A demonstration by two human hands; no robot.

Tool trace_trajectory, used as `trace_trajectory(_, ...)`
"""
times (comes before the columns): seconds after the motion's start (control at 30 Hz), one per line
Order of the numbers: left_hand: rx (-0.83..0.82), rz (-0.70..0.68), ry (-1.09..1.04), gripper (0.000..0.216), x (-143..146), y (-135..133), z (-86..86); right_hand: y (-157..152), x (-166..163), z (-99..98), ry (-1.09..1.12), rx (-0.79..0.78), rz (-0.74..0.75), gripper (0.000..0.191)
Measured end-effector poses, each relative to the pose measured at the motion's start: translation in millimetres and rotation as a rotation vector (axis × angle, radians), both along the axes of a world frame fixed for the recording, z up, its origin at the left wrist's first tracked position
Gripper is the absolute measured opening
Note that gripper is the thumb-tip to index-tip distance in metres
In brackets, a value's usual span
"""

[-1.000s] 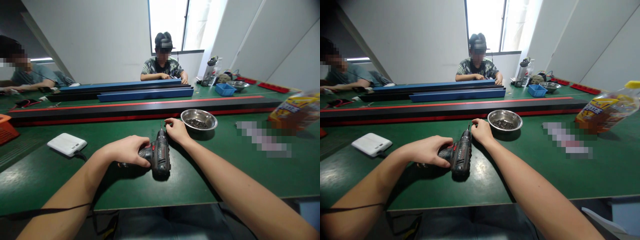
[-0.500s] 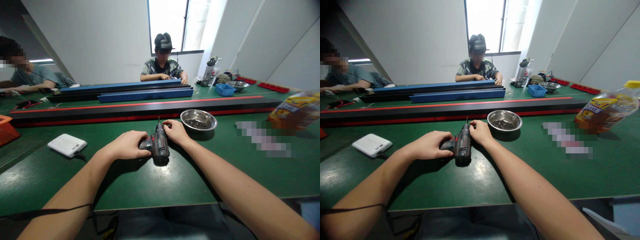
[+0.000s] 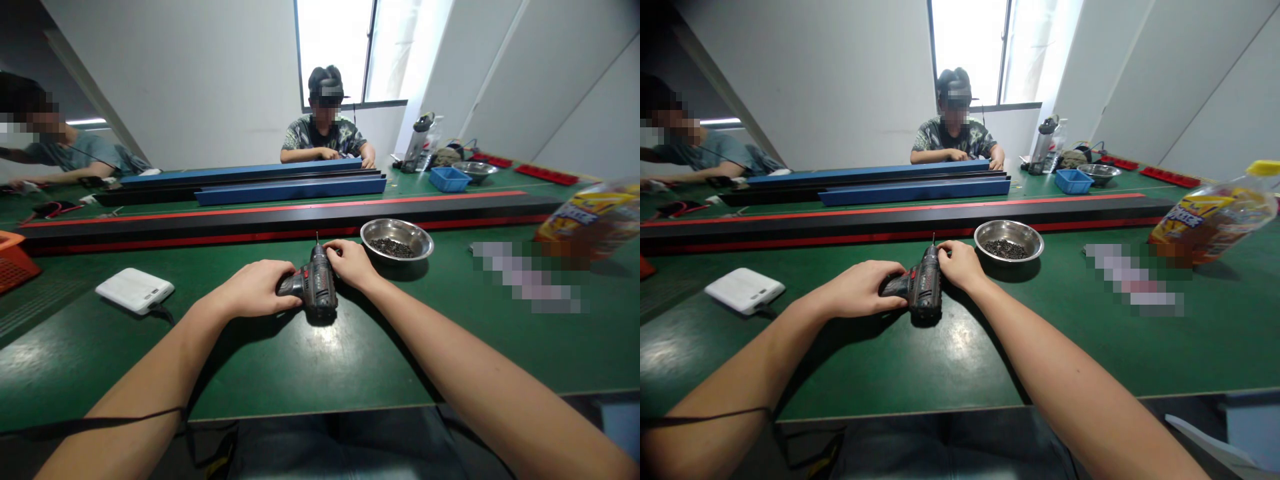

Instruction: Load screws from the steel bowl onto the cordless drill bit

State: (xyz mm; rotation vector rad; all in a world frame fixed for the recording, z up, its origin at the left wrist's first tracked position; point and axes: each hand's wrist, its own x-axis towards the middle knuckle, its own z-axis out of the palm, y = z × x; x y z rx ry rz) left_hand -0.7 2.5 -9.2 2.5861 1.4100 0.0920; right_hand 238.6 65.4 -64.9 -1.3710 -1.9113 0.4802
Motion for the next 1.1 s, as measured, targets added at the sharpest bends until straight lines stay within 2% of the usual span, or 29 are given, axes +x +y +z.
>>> trace_trajectory(0.63,-0.023,-0.049,-0.035,0.041,2.1,0.1,1.6,-1.6,-0.1,1.1,-0.043,0.008,-0.006,0.027)
trace_trajectory(0.83,-0.03,-0.026,-0.054,0.041,1.6,-1.8,0.6,-14.8,3.5,17.7,-0.198,0.225,-0.005,0.027)
trace_trajectory(0.97,-0.058,-0.037,-0.068,0.04,1.2,-3.7,3.3,-16.4,20.0,38.4,-0.224,0.362,-0.138,0.028)
trace_trajectory(1.1,-0.14,-0.064,-0.099,0.041,0.9,-5.5,8.1,-7.2,46.4,50.6,-0.298,0.354,-0.359,0.032)
